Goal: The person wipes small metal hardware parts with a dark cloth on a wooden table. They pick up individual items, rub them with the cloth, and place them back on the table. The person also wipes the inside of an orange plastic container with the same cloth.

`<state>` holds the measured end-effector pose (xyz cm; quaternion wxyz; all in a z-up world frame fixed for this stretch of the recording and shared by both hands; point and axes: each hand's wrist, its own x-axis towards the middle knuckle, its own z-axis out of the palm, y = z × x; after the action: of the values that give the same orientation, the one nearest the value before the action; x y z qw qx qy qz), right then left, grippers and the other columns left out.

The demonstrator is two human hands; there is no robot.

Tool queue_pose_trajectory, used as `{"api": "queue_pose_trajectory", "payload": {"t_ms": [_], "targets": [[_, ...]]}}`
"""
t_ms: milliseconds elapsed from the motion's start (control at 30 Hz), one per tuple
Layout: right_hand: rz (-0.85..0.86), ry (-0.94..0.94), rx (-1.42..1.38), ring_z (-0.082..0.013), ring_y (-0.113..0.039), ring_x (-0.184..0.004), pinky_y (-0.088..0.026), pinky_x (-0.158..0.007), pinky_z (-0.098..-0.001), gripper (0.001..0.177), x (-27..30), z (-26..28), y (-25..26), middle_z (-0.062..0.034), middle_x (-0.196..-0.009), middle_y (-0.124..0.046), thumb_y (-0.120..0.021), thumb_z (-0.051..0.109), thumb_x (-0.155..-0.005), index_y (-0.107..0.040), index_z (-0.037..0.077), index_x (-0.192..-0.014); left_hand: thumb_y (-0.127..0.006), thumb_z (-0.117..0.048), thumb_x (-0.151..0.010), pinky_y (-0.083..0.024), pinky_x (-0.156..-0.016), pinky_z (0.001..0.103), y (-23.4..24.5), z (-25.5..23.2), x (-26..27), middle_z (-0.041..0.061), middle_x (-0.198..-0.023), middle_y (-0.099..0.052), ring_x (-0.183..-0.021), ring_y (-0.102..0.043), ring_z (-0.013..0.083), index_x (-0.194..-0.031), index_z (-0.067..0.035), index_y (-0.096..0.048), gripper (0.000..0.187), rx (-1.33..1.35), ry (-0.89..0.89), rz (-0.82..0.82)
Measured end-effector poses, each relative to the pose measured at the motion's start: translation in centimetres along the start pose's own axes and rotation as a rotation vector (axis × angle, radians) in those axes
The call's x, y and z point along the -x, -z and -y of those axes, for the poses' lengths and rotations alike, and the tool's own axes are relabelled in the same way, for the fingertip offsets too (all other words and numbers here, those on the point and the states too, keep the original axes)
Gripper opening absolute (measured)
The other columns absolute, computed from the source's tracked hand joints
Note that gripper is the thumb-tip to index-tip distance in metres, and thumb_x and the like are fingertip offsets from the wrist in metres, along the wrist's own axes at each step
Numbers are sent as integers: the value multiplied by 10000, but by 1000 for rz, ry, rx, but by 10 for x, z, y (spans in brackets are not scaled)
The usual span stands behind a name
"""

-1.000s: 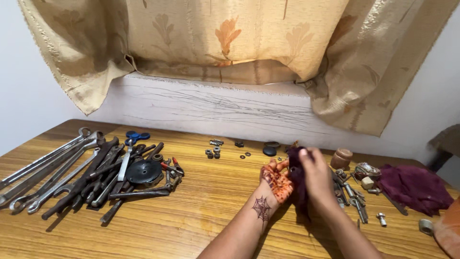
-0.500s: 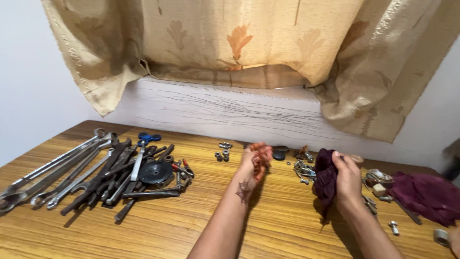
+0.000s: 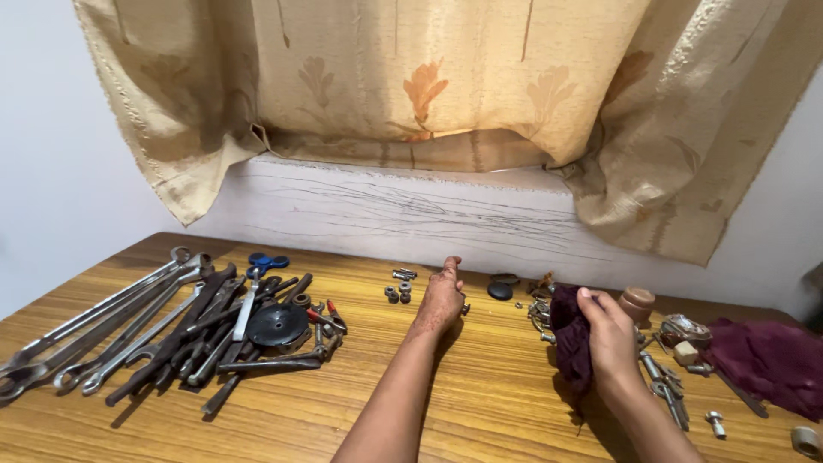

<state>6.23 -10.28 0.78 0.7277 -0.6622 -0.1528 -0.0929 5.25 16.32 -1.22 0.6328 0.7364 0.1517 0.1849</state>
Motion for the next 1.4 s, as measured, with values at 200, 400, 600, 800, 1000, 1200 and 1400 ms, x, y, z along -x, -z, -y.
{"api": "queue_pose_trajectory", "payload": {"t_ms": [200,400,600,800,1000,1200,1400], "targets": [[37,21,20,-106,-573,-905,-441,-838,-262,321,4,-6,-1,-26,-976,-685,-609,280,-1028,-703,-23,-1077,-430,-6,-936,-522,-811,353,-3,25,-5,146,-1074,-633,-901,-597,206,-1399,-118,-576,498,-446,-315,-32],[24,-8,-16,-104,-580,-922,-440,-851,-263,333,3,5,0,-22,-991,-690,-607,286,-1023,-699,-28,-1083,-393,82,-981,-553,-847,375,9,3,21,162,-1145,-727,-954,-654,263,-1269,-54,-692,436,136,-142,-12],[-22,0,40,-106,-586,-944,-435,-874,-259,332,4,8,1,-29,-1008,-694,-618,286,-1006,-706,-22,-1091,-512,184,-820,-536,-936,335,16,-19,42,117,-1223,-728,-1086,-680,211,-1229,-160,-741,582,-504,-206,64],[-12,0,5,-113,-586,-923,-446,-847,-267,329,0,-1,4,-29,-994,-689,-622,286,-1008,-701,-22,-1091,-546,181,-822,-620,-875,306,13,-7,41,169,-1066,-757,-991,-743,217,-1085,-82,-775,437,-132,-309,121],[21,40,-37,-99,-568,-881,-448,-815,-262,300,-4,-7,7,-9,-964,-672,-630,276,-1026,-705,-11,-1067,-690,54,-816,-632,-778,291,11,19,29,116,-1028,-752,-883,-755,181,-990,-75,-792,240,-402,-437,20],[25,13,-59,-100,-571,-846,-458,-786,-269,299,7,6,-2,-8,-935,-673,-613,298,-1031,-692,10,-1021,-775,57,-646,-617,-711,362,-12,11,29,135,-894,-741,-802,-709,235,-833,-37,-761,210,-477,-854,2],[57,-327,-181,-154,-648,-852,-507,-773,-325,211,23,8,-24,-46,-941,-713,-615,240,-970,-659,70,-1088,-659,126,-857,-564,-716,215,-108,-1,59,33,-892,-756,-794,-679,82,-974,-15,-740,200,431,-468,-11]]}}
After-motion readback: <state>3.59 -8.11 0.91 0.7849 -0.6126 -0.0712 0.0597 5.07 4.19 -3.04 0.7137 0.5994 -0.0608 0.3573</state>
